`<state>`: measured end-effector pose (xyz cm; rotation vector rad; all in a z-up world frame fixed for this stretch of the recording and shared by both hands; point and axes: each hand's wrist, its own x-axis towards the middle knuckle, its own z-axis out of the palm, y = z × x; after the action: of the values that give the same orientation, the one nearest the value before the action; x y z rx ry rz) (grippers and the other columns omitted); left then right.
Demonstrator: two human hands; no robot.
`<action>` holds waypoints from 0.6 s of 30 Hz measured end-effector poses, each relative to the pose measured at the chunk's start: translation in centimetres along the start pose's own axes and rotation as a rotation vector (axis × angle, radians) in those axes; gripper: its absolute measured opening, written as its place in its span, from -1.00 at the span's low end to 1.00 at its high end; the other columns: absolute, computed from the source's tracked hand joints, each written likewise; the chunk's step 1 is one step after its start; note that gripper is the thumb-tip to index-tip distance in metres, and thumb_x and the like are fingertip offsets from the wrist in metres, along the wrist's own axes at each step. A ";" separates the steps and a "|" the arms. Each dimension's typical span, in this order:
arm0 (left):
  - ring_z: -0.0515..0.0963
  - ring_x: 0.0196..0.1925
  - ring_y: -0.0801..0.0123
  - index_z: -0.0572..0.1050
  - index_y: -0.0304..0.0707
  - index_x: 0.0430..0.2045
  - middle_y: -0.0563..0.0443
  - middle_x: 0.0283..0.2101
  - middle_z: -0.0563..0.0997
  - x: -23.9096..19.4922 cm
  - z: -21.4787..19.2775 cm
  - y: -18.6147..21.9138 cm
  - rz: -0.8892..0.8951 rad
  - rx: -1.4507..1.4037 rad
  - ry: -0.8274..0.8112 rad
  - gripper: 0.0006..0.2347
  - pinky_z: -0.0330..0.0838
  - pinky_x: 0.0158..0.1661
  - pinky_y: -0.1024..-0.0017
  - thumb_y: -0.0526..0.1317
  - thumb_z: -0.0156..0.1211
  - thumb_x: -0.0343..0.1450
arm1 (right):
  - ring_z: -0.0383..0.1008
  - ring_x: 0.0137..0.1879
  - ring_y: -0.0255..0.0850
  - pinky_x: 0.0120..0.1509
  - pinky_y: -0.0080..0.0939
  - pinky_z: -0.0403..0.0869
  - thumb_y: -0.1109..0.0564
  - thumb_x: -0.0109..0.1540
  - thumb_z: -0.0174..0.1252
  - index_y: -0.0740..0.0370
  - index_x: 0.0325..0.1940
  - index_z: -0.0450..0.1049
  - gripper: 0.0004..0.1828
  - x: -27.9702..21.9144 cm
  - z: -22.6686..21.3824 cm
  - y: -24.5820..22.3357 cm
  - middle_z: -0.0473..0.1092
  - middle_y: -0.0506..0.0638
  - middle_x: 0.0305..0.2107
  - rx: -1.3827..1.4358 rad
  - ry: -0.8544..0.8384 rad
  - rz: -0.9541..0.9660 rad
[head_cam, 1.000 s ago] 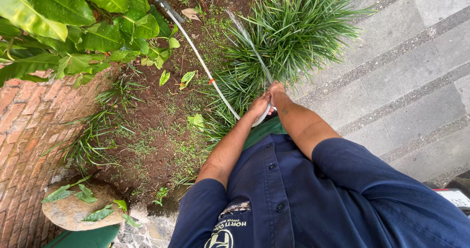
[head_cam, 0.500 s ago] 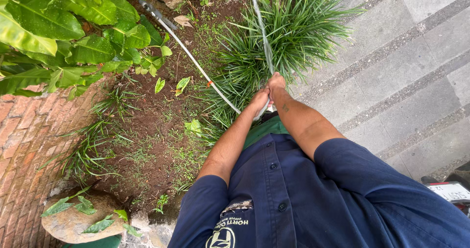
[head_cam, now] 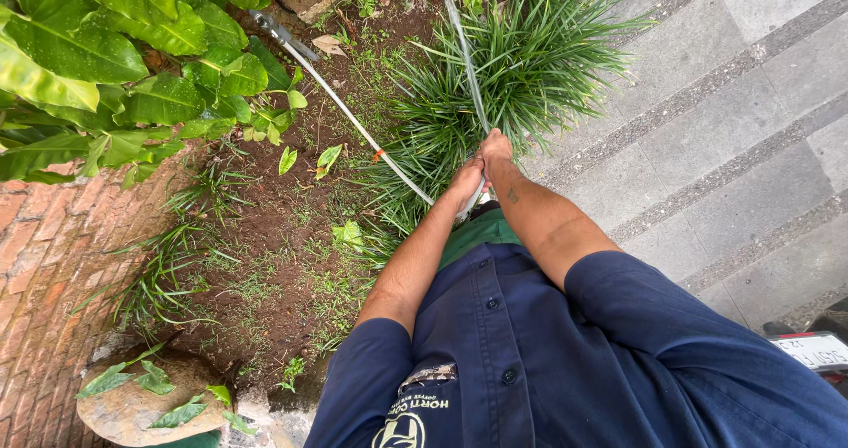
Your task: The person waters plants in a garden bed with a hose, using their hands to move foliage and direct the water stream.
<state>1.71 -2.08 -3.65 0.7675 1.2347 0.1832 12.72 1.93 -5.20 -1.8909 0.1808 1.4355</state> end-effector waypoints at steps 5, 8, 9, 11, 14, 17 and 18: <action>0.57 -0.36 0.39 0.44 -0.35 -0.04 -0.02 -0.27 0.57 0.0 -0.2 0.0 0.005 0.005 -0.007 -0.58 0.53 -0.31 0.39 0.04 -0.27 0.60 | 0.41 -0.47 -0.15 -0.39 -0.08 0.39 -0.13 0.35 -0.19 0.22 -0.34 0.44 -0.55 -0.1 0.2 0.2 0.42 0.01 -0.55 0.027 -0.012 0.033; 0.57 -0.36 0.40 0.43 -0.31 0.00 -0.02 -0.27 0.57 -0.1 -0.1 -0.1 0.009 0.043 -0.001 -0.59 0.52 -0.31 0.41 0.05 -0.28 0.60 | 0.38 -0.46 -0.13 -0.38 -0.06 0.37 -0.13 0.36 -0.11 0.23 -0.32 0.40 -0.59 0.0 0.0 0.4 0.38 0.03 -0.53 0.143 0.007 0.084; 0.57 -0.36 0.40 0.43 -0.31 0.00 -0.02 -0.27 0.57 -0.1 0.0 0.0 0.008 0.045 -0.002 -0.59 0.52 -0.31 0.41 0.05 -0.28 0.60 | 0.40 -0.46 -0.13 -0.38 -0.07 0.38 -0.13 0.37 -0.15 0.24 -0.33 0.41 -0.56 0.0 -0.1 0.3 0.40 0.03 -0.53 0.080 0.012 0.076; 0.59 -0.35 0.37 0.40 -0.32 0.02 -0.04 -0.26 0.59 0.0 0.1 -0.1 -0.038 0.060 0.032 -0.61 0.55 -0.30 0.39 0.03 -0.25 0.59 | 0.41 -0.46 -0.14 -0.39 -0.07 0.39 -0.13 0.37 -0.18 0.26 -0.34 0.42 -0.53 0.1 -0.2 0.3 0.42 0.03 -0.53 0.019 0.018 0.070; 0.57 -0.36 0.42 0.43 -0.31 0.01 0.02 -0.25 0.58 -0.2 0.3 -0.2 -0.019 0.066 -0.003 -0.55 0.52 -0.32 0.42 0.09 -0.29 0.59 | 0.39 -0.48 -0.13 -0.40 -0.07 0.39 -0.16 0.36 -0.16 0.25 -0.34 0.40 -0.53 0.0 -0.8 0.7 0.39 0.05 -0.54 0.061 0.023 0.061; 0.56 -0.36 0.41 0.40 -0.27 0.03 0.00 -0.25 0.58 -0.5 0.7 -0.3 -0.063 0.071 0.005 -0.58 0.51 -0.33 0.40 0.08 -0.24 0.58 | 0.49 -0.47 -0.16 -0.39 -0.09 0.48 -0.03 0.28 -0.12 0.25 -0.36 0.43 -0.65 0.3 -1.5 0.7 0.46 0.04 -0.55 -0.189 0.003 -0.092; 0.56 -0.36 0.41 0.40 -0.27 0.03 0.00 -0.25 0.58 -0.4 0.8 -0.3 -0.066 0.077 -0.001 -0.58 0.51 -0.33 0.40 0.08 -0.24 0.58 | 0.44 -0.47 -0.14 -0.39 -0.08 0.42 -0.07 0.32 -0.11 0.24 -0.36 0.40 -0.63 0.4 -1.5 0.8 0.42 0.04 -0.54 0.038 -0.008 0.019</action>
<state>2.16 -2.85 -3.41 0.7917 1.2702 0.0820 13.65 0.55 -5.76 -1.8575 0.2210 1.4424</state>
